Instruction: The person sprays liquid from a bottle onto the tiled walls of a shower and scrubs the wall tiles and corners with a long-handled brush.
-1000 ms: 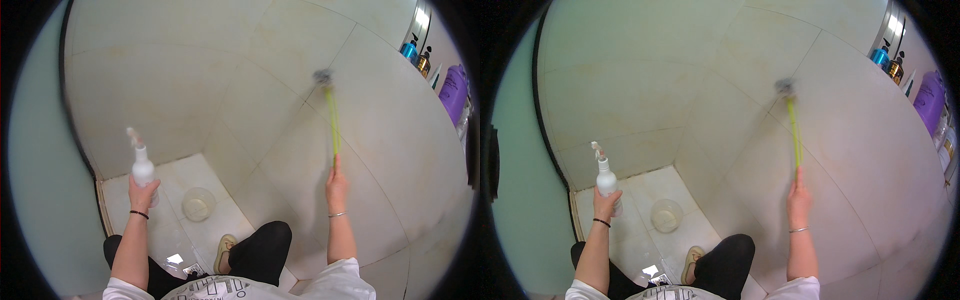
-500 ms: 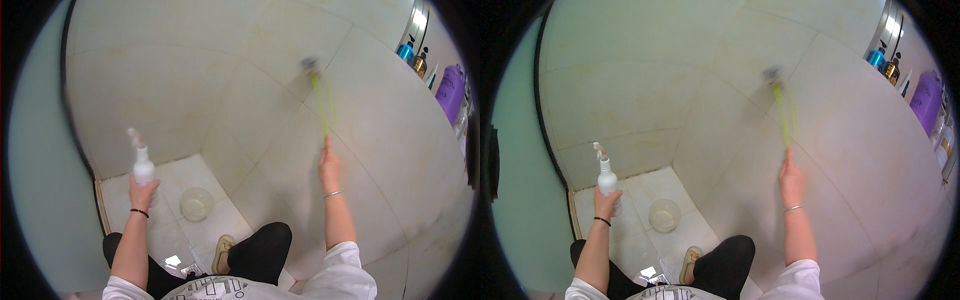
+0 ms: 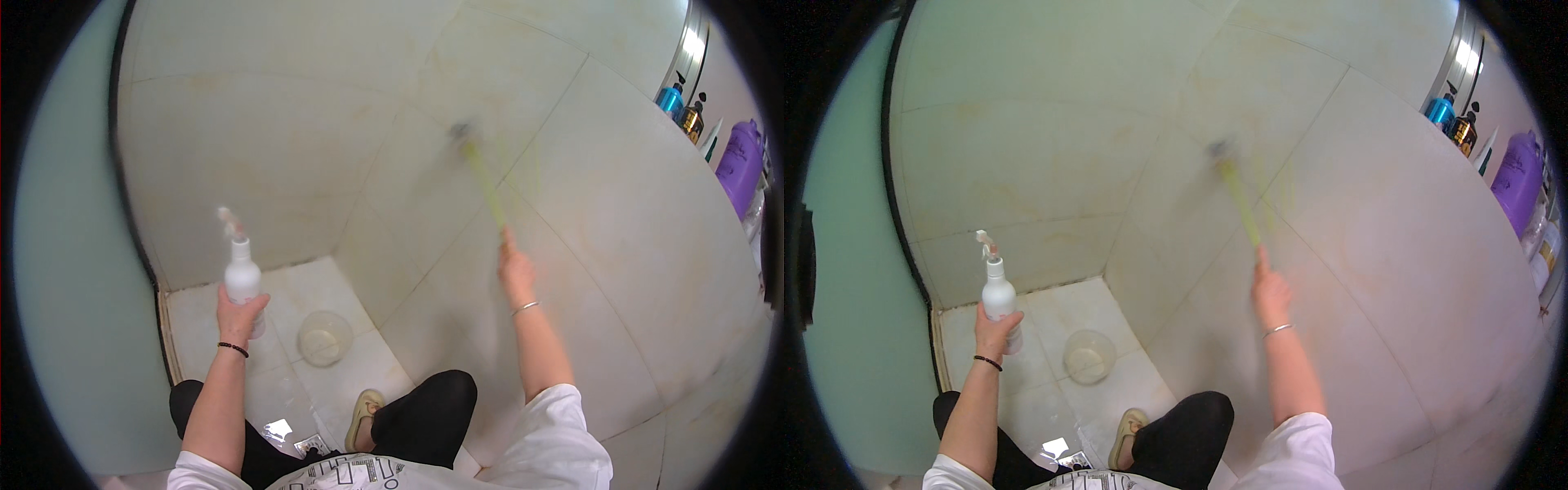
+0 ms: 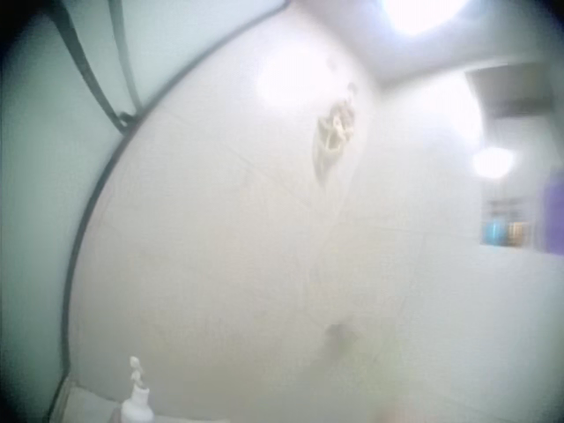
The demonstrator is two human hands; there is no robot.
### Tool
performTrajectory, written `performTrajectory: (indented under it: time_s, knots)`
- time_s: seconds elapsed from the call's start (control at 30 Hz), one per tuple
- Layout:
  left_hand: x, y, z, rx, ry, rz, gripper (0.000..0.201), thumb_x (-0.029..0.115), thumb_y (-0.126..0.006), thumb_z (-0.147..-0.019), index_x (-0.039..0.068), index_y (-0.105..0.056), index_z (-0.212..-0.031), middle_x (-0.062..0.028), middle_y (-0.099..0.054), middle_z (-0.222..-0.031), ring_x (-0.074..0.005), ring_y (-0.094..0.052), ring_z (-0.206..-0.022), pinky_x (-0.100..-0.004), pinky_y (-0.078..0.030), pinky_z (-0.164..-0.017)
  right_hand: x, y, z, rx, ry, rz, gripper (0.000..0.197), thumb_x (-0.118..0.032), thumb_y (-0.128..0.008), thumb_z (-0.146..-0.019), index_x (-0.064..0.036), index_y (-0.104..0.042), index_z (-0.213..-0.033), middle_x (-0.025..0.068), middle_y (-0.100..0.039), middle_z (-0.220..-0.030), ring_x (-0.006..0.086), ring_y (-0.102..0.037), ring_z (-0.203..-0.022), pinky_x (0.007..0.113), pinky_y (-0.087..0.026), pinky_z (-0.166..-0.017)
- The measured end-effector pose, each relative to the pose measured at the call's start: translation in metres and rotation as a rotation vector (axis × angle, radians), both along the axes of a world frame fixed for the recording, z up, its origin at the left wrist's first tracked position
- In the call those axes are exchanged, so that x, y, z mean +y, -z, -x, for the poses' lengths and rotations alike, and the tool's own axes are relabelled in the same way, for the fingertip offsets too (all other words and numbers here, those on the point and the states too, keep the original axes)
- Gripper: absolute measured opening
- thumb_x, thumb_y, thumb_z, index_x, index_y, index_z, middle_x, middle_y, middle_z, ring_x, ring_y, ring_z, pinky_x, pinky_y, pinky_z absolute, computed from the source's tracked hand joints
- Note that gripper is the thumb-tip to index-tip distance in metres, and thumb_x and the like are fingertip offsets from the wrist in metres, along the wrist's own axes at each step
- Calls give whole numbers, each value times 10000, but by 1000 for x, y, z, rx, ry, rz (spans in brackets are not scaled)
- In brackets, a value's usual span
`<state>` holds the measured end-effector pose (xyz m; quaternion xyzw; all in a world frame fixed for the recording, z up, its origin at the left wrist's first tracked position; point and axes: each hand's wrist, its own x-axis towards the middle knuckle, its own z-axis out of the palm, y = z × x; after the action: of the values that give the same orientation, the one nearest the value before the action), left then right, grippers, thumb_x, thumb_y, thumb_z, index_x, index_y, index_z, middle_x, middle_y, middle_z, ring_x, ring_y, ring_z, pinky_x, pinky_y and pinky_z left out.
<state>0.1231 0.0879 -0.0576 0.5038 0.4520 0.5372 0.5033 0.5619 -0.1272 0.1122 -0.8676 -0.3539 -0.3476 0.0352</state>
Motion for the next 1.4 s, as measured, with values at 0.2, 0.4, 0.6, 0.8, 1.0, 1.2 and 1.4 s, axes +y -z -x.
performTrajectory:
  time_s: [0.2, 0.4, 0.6, 0.8, 1.0, 1.2, 1.4]
  knots:
    - [-2, 1, -3, 4, -10, -25, 643, 198, -797, -591, 52, -479, -1130, -94, -595, -1003, -217, -581, -909, -355, -476, -805, -6, 32, 5, 68, -42, 365, 473, -272, -447, -950, -334, -336, -1406, 137, -633, -718, 279, -624, -638, 399, -478, -536]
    - [-5, -9, 11, -8, -14, -38, 619, 175, -797, -606, 57, -481, -1125, -84, -592, -1010, -205, -579, -906, -347, -478, -795, -74, -15, 16, 103, -109, -472, 484, -235, -484, -941, -312, -359, -1402, 134, -574, -680, 259, -566, -619, 401, -437, -545]
    - [-11, -13, 4, 1, 53, -13, 616, 175, -797, -611, 61, -480, -1127, -79, -587, -1005, -200, -574, -909, -358, -473, -803, -155, 106, 27, 73, 54, 183, 510, -236, -512, -931, -306, -350, -1409, 145, -563, -691, 317, -570, -626, 433, -456, -576]
    - [-12, -9, 4, 79, 23, -10, 622, 177, -792, -619, 59, -480, -1143, -81, -582, -1024, -198, -569, -926, -361, -469, -816, -164, 45, 15, 23, -95, -254, 518, -220, -503, -936, -286, -331, -1421, 164, -562, -708, 312, -581, -664, 433, -455, -585]
    - [-16, -6, -12, 55, 59, -15, 660, 186, -792, -619, 51, -463, -1175, -80, -578, -1038, -194, -564, -930, -355, -469, -818, -180, 72, 1, 105, 39, -45, 512, -235, -500, -936, -306, -335, -1415, 164, -572, -735, 309, -600, -695, 422, -464, -612]
    - [-26, -19, -15, 112, 26, 7, 650, 187, -788, -622, 46, -471, -1172, -75, -578, -1032, -189, -563, -921, -344, -469, -812, -224, 137, 2, 198, 5, 510, 491, -292, -488, -939, -390, -334, -1395, 167, -570, -805, 333, -590, -668, 445, -481, -598]
    - [-26, -13, -14, 104, 57, -27, 635, 187, -781, -630, 35, -474, -1165, -80, -578, -1036, -191, -565, -922, -341, -468, -814, -200, 106, -5, 107, -46, -281, 490, -277, -500, -931, -370, -348, -1388, 137, -558, -777, 335, -576, -637, 442, -482, -592]
